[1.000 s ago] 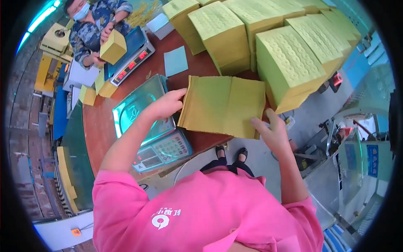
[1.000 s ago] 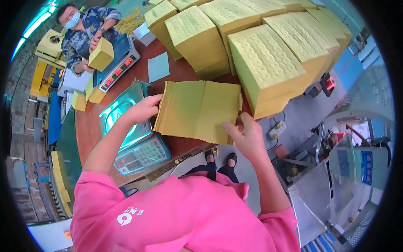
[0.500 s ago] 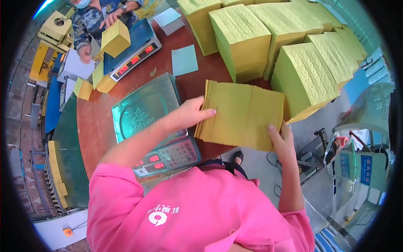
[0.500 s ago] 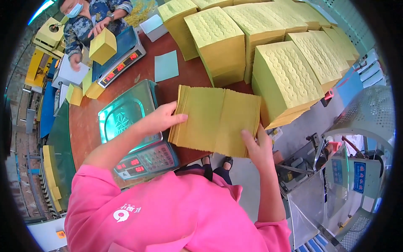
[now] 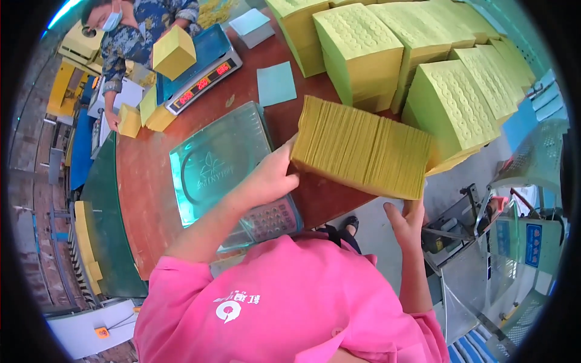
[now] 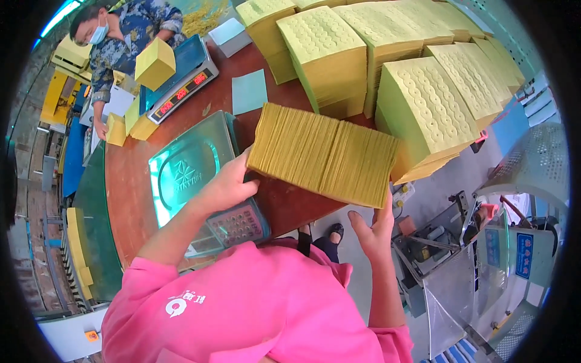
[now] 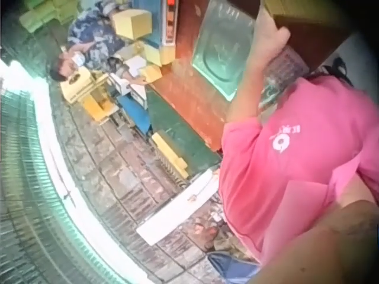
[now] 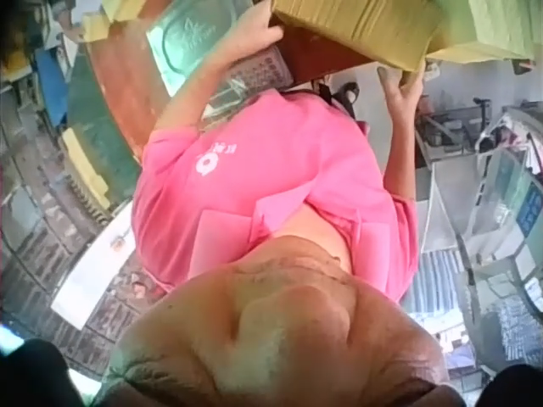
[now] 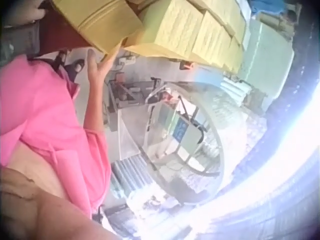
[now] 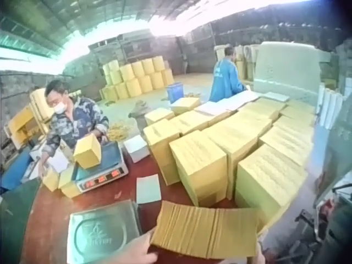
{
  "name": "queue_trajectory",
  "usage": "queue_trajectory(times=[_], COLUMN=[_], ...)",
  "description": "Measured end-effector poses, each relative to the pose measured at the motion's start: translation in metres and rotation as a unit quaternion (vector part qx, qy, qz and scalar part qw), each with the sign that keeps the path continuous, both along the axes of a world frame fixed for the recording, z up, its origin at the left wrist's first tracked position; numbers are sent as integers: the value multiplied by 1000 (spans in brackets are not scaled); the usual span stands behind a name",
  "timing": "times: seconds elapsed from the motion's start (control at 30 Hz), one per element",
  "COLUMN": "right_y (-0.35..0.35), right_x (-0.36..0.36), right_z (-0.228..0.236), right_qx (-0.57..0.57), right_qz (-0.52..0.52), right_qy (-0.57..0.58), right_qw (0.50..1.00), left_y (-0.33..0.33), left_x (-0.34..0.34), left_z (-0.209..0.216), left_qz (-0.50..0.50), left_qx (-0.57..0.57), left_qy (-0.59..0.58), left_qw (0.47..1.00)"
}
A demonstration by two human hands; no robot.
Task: The recorder weighs stacks of yellow paper blocks on a digital scale and organizes them on a work table.
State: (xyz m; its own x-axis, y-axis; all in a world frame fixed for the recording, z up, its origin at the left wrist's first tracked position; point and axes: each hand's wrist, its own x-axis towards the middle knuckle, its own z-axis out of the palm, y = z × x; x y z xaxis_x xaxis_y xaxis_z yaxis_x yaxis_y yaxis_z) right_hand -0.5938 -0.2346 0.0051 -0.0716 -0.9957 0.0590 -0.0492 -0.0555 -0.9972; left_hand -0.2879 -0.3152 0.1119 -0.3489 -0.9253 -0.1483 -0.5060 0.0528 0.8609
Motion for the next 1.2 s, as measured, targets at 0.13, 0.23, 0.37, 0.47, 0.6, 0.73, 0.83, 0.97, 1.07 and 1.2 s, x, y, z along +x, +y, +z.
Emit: queue_trajectory(times=[0.13,0.23,0.37,0.47,0.6,0.73,0.83,0.97,1.07,1.2], right_y=[-1,-1,-15,-14,1,0,1,5,2,-2], right_x=[0,-14,-30,-28,-35,-34,-33,-36,-32,-34], right_z=[2,0,-7,-8,-26,-20,-42,-61,-57,-48], right_qx=[24,44,130,138,109,5,-4,29,23,24], right_qz=[-15,-28,-56,-54,-37,23,16,-9,-27,-16], right_qy=[-36,-101,-71,-2,-50,-40,-89,-159,-149,-98], right_qw=[999,993,987,989,992,999,996,987,988,995], left_y=[-23,-43,-63,-66,-27,-1,-1,-3,-3,-3], left_x=[21,18,8,2,-2,0,-6,-6,-5,-2], left_z=[-1,5,-9,-24,-30,-33,-38,-44,-43,-46], left_qz=[-49,63,75,-10,-17,-15,-32,-34,-38,-50], left_qx=[103,265,319,251,118,-68,-213,-222,-217,-258], left_qy=[29,142,110,7,18,-25,-40,-36,-33,-72], left_qw=[993,952,939,968,993,997,976,974,975,962])
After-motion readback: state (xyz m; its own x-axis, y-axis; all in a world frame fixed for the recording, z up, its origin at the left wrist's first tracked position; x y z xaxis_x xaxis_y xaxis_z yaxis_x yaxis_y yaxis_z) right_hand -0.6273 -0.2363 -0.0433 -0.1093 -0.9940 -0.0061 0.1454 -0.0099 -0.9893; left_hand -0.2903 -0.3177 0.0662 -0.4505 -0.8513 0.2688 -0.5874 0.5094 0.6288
